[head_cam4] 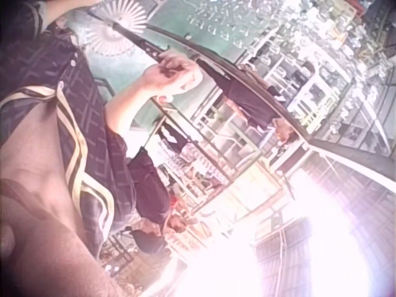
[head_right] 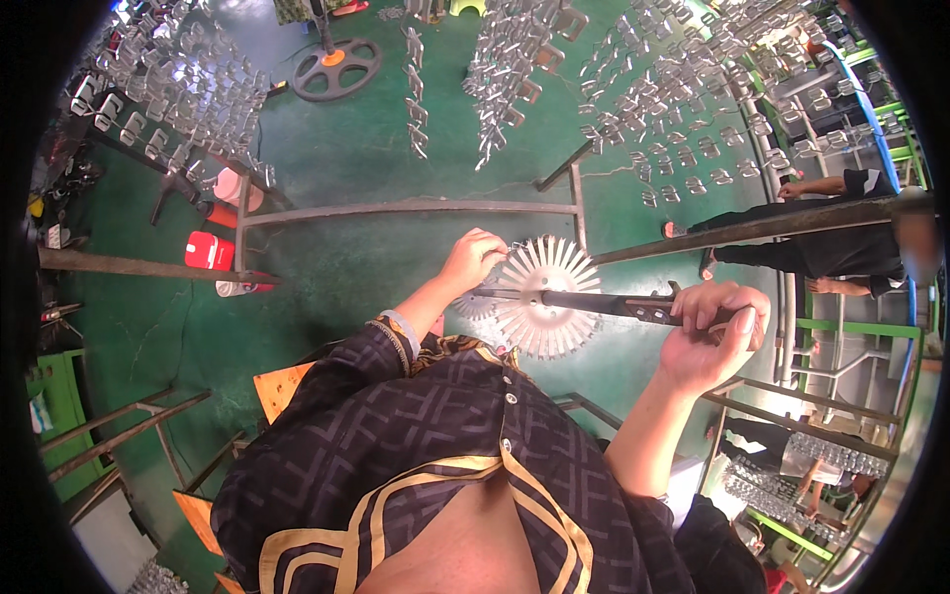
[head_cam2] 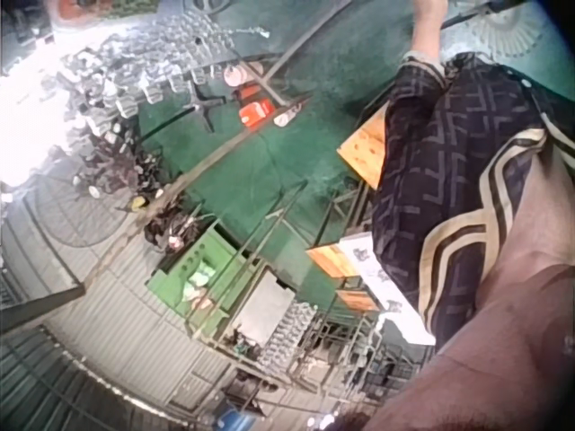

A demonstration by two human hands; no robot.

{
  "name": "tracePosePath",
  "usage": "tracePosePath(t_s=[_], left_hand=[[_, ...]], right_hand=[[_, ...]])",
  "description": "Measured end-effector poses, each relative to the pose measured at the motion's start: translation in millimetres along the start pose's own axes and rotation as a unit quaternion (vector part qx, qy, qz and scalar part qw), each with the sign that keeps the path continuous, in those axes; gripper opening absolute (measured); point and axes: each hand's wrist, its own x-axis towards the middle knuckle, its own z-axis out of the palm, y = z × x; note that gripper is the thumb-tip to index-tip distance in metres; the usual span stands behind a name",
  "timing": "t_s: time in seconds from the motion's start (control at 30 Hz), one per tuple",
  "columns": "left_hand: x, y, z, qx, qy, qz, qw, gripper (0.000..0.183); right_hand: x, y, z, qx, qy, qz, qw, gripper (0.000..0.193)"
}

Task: The person hangs small metal chain-linked components one by one onto the hooks of a rotating vertical metal jig by hand.

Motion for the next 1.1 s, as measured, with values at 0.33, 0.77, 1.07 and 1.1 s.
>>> tracePosePath(t_s=[0.33,0.77,1.07,1.1], left_hand=[[5.6,0.0,1.8,0.003,-0.037,-0.003,0.999,0.008],[14.4,-7.5,3.0,0.033,-0.13,-0.058,0.989,0.013],[43.0,32.7,-53.3,0.021,-0.179,-0.098,0.979,0.017],[48.1,40.0,-65.2,0.035,-0.19,-0.101,0.976,0.016]], right_hand=[[2.5,0.1,-1.6,0.004,-0.005,0.002,1.0,0.025],[2.7,-0.3,-2.3,0.01,-0.021,-0.001,1.0,0.024],[4.7,-0.9,0.9,0.012,-0.011,-0.01,1.0,0.024],[4.4,-0.9,1.4,0.013,-0.01,-0.01,1.0,0.024]])
